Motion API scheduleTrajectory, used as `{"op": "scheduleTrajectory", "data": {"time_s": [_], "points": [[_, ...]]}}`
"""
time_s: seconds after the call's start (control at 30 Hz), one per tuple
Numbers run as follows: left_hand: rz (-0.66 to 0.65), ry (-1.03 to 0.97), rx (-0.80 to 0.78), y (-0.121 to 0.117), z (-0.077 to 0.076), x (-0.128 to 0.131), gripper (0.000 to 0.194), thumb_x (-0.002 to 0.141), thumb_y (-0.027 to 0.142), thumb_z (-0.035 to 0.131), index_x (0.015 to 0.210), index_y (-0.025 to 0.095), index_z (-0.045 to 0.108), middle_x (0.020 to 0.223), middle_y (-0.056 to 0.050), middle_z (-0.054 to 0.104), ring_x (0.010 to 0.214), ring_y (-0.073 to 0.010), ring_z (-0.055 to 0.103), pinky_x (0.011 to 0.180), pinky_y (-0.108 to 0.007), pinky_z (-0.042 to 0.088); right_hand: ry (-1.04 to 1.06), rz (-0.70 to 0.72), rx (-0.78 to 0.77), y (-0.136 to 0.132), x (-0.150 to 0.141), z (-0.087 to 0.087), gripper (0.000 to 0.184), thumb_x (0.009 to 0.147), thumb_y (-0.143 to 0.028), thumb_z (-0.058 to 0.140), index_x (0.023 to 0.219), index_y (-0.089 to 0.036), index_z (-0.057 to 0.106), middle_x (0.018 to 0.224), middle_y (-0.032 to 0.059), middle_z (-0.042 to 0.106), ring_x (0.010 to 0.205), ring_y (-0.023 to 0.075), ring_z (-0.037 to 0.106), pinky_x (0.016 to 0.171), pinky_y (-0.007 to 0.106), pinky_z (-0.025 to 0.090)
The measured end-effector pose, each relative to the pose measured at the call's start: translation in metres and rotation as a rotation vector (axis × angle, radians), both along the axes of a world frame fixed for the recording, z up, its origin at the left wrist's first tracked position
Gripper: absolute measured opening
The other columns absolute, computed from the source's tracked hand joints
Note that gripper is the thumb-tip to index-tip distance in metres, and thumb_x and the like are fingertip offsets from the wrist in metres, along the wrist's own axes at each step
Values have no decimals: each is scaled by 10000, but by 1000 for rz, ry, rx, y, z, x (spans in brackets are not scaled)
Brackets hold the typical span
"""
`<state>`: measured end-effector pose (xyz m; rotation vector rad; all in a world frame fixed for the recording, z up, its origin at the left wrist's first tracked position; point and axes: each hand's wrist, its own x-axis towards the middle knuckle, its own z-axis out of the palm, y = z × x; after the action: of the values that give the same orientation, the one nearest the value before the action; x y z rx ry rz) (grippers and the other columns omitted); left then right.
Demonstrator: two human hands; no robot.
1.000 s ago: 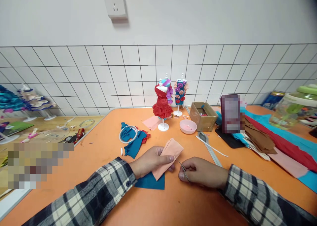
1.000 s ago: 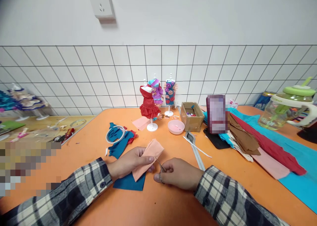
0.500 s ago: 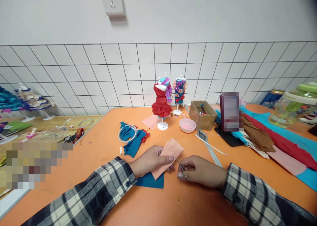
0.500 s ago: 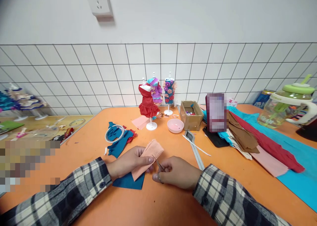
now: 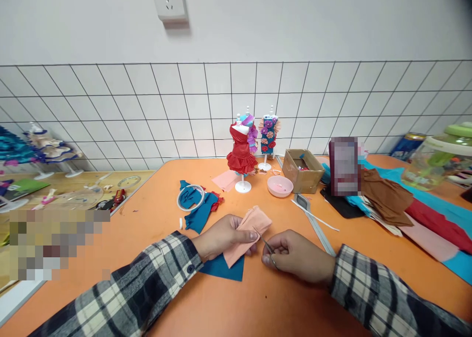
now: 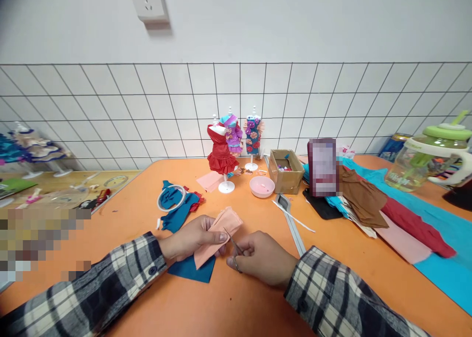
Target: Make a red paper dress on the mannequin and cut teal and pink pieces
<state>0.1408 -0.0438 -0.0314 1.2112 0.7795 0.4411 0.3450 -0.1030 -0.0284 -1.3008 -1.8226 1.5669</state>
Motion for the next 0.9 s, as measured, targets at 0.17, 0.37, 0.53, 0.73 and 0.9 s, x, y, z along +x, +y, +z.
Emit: {"op": "scheduleTrajectory", "data": {"time_s": [0.17, 0.37, 0.53, 0.73, 0.9], "points": [[-66, -7, -16, 1, 2, 0, 415, 611, 455, 843, 774, 100, 704, 678, -41, 703, 593, -133, 615, 595, -229, 462, 83, 27, 23, 1, -1, -1, 249, 771, -388, 614, 714, -151, 566, 566, -64, 372, 535, 71, 317, 491, 218, 210], [-37, -3, -19, 0, 2, 0, 401, 598, 455, 850, 719, 104, 698, 628, -32, 687, 559, -124, 595, 578, -228, 456, 15, 13, 55, 2, 0, -3, 272, 779, -387, 608, 657, -153, 541, 537, -66, 335, 519, 71, 296, 482, 227, 182], [-128, -1, -27, -1, 3, 1, 431, 590, 466, 854, 767, 96, 723, 687, -50, 706, 580, -127, 609, 590, -225, 470, 146, 61, 37, 0, -2, -6, 301, 779, -432, 605, 694, -147, 558, 600, -48, 375, 566, 81, 312, 505, 227, 213], [-116, -15, 65, -3, 2, 2, 447, 656, 513, 806, 768, 90, 714, 707, -67, 700, 596, -128, 601, 590, -217, 469, 35, 11, 85, 2, -3, -4, 250, 788, -365, 592, 659, -154, 553, 560, -64, 283, 531, 75, 248, 487, 235, 165], [-100, -177, 64, -2, -1, 2, 456, 809, 534, 669, 916, 91, 701, 898, -127, 708, 736, -182, 660, 713, -274, 512, 58, 25, 98, 10, 7, 2, 244, 809, -367, 575, 710, -144, 597, 592, -59, 335, 560, 79, 260, 514, 229, 186]]}}
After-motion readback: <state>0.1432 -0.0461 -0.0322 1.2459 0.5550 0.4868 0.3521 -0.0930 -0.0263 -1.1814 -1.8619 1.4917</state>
